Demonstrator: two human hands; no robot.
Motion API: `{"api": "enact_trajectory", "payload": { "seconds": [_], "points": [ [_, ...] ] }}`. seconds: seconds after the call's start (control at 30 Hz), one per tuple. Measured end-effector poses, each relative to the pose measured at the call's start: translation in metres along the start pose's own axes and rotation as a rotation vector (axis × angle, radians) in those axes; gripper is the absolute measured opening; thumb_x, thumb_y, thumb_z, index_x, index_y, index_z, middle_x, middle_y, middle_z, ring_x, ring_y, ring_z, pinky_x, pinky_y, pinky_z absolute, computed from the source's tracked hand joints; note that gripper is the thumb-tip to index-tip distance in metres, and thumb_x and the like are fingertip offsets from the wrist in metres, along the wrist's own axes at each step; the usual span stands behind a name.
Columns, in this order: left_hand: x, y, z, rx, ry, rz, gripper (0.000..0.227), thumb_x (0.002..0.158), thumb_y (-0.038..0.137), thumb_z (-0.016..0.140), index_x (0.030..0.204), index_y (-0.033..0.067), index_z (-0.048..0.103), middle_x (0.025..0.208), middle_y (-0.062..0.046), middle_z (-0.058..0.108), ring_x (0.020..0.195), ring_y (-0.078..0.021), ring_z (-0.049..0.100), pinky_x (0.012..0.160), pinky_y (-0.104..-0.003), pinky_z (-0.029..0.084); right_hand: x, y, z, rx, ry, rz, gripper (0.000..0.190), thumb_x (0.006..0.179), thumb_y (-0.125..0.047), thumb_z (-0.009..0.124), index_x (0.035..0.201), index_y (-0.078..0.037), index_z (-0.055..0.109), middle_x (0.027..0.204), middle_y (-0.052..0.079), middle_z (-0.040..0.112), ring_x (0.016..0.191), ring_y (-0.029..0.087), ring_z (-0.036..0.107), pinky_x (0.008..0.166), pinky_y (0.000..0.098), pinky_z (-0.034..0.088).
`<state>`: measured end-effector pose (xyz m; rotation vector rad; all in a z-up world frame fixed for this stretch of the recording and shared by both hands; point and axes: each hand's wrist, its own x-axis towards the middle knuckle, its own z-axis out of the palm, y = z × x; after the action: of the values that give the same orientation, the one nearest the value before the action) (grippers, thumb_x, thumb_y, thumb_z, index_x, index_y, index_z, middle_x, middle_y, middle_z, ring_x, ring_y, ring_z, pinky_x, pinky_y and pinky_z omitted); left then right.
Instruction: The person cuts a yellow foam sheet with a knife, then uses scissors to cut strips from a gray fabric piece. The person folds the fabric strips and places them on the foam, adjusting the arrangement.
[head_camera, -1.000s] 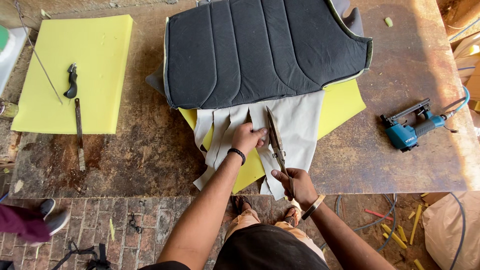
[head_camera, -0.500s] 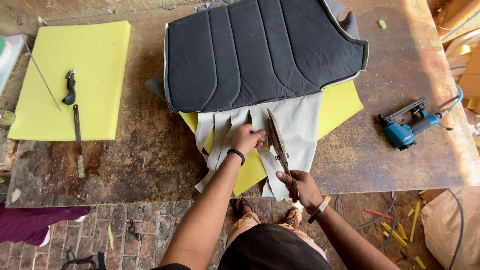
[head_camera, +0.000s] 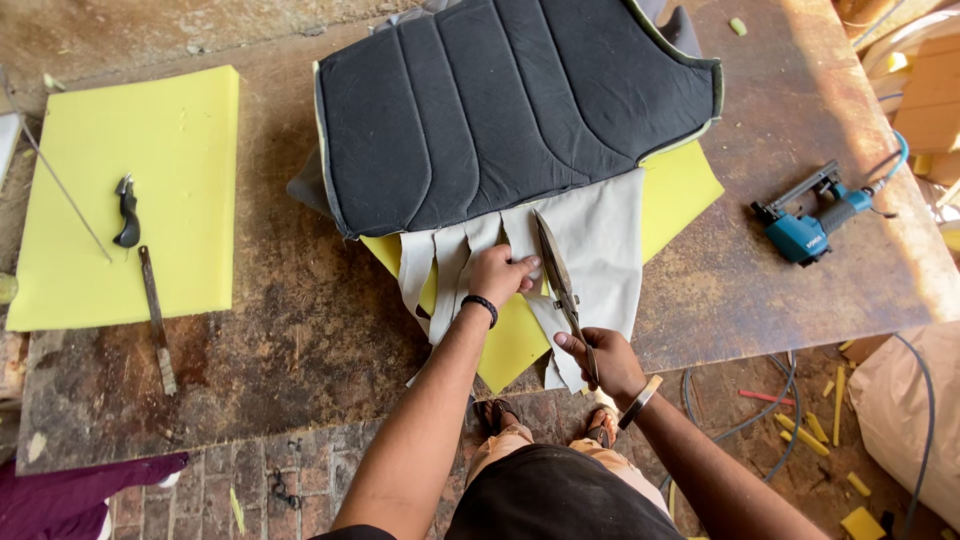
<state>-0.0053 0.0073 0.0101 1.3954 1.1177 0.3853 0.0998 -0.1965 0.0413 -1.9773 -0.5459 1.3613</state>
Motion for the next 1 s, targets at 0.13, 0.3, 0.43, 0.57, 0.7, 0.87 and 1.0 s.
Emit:
{"api": "enact_trajectory", "payload": {
  "seconds": [0.13, 0.3, 0.43, 0.57, 0.7, 0.87, 1.0],
  "points": [
    [0.003, 0.0, -0.003, 0.009, -0.018, -0.003, 0.03, 0.089, 0.018, 0.078, 0.072, 0.0015, 0.06, 0.071, -0.011, 0.073, 0.057, -0.0128, 0.07, 0.051, -0.028, 0.06, -0.001, -0.007, 0.005, 0.008, 0.014, -0.026, 0.053, 0.083, -0.051, 0.078, 0.073, 0.0, 0.069, 0.05, -0.001, 0.048, 0.04, 0.012, 0.047, 0.039, 0.0297, 0.04],
    [0.0, -0.009, -0.006, 0.069, 0.03, -0.033, 0.03, 0.089, 0.024, 0.078, 0.077, 0.0007, 0.062, 0.07, -0.011, 0.073, 0.053, -0.0148, 0.068, 0.047, -0.03, 0.056, -0.002, -0.004, 0.005, 0.021, 0.021, -0.042, 0.05, 0.083, -0.048, 0.079, 0.073, 0.0, 0.069, 0.049, 0.001, 0.05, 0.039, 0.013, 0.046, 0.038, 0.0299, 0.038],
    [-0.023, -0.016, -0.023, 0.259, 0.182, 0.039, 0.024, 0.081, 0.019, 0.081, 0.086, 0.0009, 0.067, 0.077, -0.016, 0.07, 0.066, -0.0278, 0.067, 0.055, -0.038, 0.051, -0.009, 0.021, -0.007, 0.108, -0.03, -0.075, 0.049, 0.085, -0.047, 0.079, 0.073, -0.002, 0.064, 0.052, 0.0, 0.047, 0.041, 0.012, 0.045, 0.038, 0.0298, 0.038],
    [-0.076, -0.026, -0.04, 0.586, 0.529, 0.036, 0.029, 0.079, 0.013, 0.076, 0.106, 0.0102, 0.067, 0.095, -0.015, 0.072, 0.091, -0.0392, 0.069, 0.074, -0.051, 0.054, -0.032, 0.071, -0.037, 0.081, -0.062, -0.052, 0.051, 0.087, -0.046, 0.078, 0.07, -0.002, 0.058, 0.051, 0.001, 0.048, 0.04, 0.012, 0.046, 0.038, 0.03, 0.037],
    [-0.129, -0.049, -0.011, 0.754, 0.852, 0.37, 0.048, 0.079, 0.006, 0.069, 0.125, 0.0011, 0.058, 0.122, -0.026, 0.063, 0.104, -0.0401, 0.066, 0.078, -0.049, 0.058, -0.058, 0.126, -0.064, 0.136, -0.072, 0.01, 0.041, 0.088, -0.042, 0.074, 0.073, -0.006, 0.064, 0.051, 0.001, 0.047, 0.039, 0.013, 0.043, 0.038, 0.0312, 0.036],
    [-0.148, -0.088, 0.105, 0.578, 0.143, -0.069, 0.035, 0.095, 0.028, 0.073, 0.123, 0.0099, 0.063, 0.125, -0.016, 0.069, 0.115, -0.0312, 0.068, 0.1, -0.043, 0.056, -0.08, 0.175, -0.082, 0.179, -0.084, 0.05, 0.044, 0.089, -0.042, 0.075, 0.073, -0.005, 0.059, 0.051, 0.001, 0.047, 0.04, 0.013, 0.043, 0.038, 0.0313, 0.036],
    [-0.14, -0.12, 0.143, 0.385, 0.494, -0.113, 0.083, 0.07, 0.028, 0.089, 0.14, 0.0038, 0.05, 0.133, -0.027, 0.054, 0.104, -0.0375, 0.062, 0.084, -0.048, 0.055, -0.094, 0.213, -0.092, 0.176, -0.134, 0.074, 0.043, 0.086, -0.044, 0.076, 0.077, -0.004, 0.063, 0.05, 0.001, 0.048, 0.04, 0.013, 0.044, 0.038, 0.0313, 0.036]
  ]
}}
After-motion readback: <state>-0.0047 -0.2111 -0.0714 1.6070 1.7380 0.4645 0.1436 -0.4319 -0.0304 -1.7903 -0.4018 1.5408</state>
